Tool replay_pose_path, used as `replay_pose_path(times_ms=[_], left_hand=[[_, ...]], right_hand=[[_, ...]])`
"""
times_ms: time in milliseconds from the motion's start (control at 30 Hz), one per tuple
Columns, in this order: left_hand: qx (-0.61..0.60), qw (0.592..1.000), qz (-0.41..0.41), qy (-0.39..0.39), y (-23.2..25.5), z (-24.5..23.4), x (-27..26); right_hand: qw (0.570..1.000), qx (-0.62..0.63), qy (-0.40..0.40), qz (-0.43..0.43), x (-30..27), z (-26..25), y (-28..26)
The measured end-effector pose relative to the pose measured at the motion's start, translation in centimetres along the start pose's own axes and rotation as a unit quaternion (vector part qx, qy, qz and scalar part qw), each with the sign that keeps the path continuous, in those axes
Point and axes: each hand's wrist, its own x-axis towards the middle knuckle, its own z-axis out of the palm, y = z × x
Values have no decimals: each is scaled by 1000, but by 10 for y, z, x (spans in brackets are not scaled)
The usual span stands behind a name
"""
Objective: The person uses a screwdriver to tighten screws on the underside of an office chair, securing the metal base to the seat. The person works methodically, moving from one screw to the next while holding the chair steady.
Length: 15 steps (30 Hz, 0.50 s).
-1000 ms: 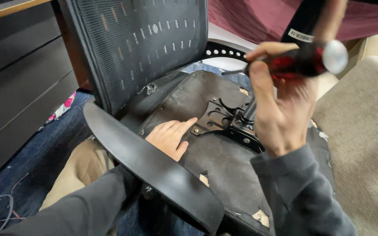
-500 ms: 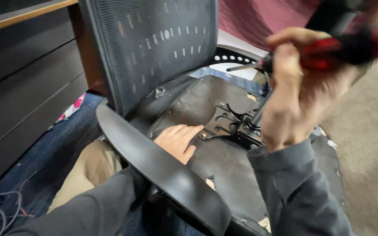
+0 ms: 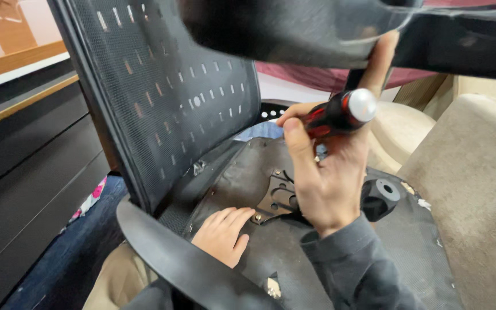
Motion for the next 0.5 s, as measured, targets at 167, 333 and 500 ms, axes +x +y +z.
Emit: replay_pose_path(times_ms=[167,333,500], left_hand=[[4,1000,0,1,-4,4,-2],[0,1000,10,-9,-9,7,-1],[7,999,28,-13,-12,7,-1]], right_hand=[[999,-33,16,35,-2,6,-6],[1000,-16,-1,25,4,8,-12],[995,-64,-58,40,11,7,-16]])
